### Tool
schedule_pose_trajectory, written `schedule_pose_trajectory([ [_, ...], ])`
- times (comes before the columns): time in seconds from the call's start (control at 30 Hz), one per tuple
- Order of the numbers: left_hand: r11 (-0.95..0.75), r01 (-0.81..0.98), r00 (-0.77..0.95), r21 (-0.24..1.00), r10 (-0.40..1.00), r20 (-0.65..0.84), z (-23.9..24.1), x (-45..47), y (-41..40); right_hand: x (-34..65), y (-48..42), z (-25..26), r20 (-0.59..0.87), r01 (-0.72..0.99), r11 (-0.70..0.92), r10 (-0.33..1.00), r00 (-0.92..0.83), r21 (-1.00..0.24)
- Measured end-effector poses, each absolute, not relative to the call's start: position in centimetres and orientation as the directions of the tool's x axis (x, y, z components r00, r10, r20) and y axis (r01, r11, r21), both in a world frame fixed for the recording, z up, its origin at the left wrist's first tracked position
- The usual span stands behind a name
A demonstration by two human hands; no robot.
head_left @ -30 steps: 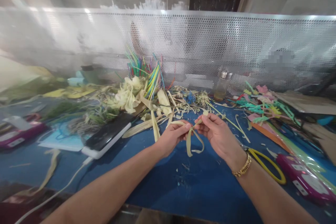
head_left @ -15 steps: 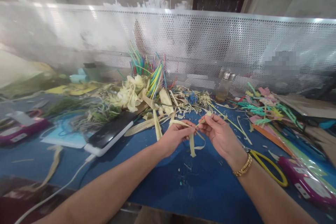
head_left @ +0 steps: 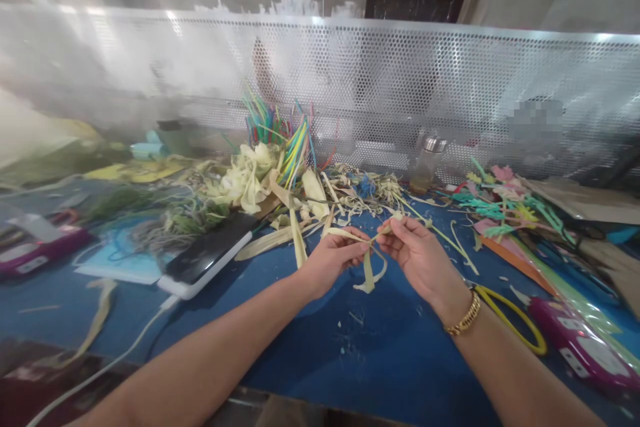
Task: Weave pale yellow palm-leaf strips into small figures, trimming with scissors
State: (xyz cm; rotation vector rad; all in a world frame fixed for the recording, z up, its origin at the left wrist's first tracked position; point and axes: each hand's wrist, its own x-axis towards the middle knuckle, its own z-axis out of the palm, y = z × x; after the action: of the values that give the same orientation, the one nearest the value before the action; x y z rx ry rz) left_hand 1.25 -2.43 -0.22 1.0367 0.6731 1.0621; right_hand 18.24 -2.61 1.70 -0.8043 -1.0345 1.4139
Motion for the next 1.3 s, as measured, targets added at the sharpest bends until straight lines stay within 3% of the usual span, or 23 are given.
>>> schedule_pose_trajectory([
  [0.2,0.138,-0.415,0.345,0.899,0.939,0.015,0.0,1.3,-2.3,18.0,-2.6,1.5,0.080,-0.368,0.041,0.993,-0.091,-0.929],
  [0.57,0.085,-0.299,0.337,0.950,0.941,0.022,0.1,1.4,-2.6,17.6,-2.9,1.5,0.067,-0.361,0.029,0.994,-0.091,-0.932],
  [0.77,0.211,-0.276,0.443,0.938,0.894,-0.071,0.1,1.3,-2.6,18.6,-2.2,2.1,0.075,-0.422,0.097,0.995,0.068,-0.902],
  [1.3,0.205,-0.216,0.469,0.954,0.879,-0.083,0.4,0.8,-2.5,21.4,-0.3,2.3,0.148,-0.388,0.246,0.953,0.265,-0.888],
])
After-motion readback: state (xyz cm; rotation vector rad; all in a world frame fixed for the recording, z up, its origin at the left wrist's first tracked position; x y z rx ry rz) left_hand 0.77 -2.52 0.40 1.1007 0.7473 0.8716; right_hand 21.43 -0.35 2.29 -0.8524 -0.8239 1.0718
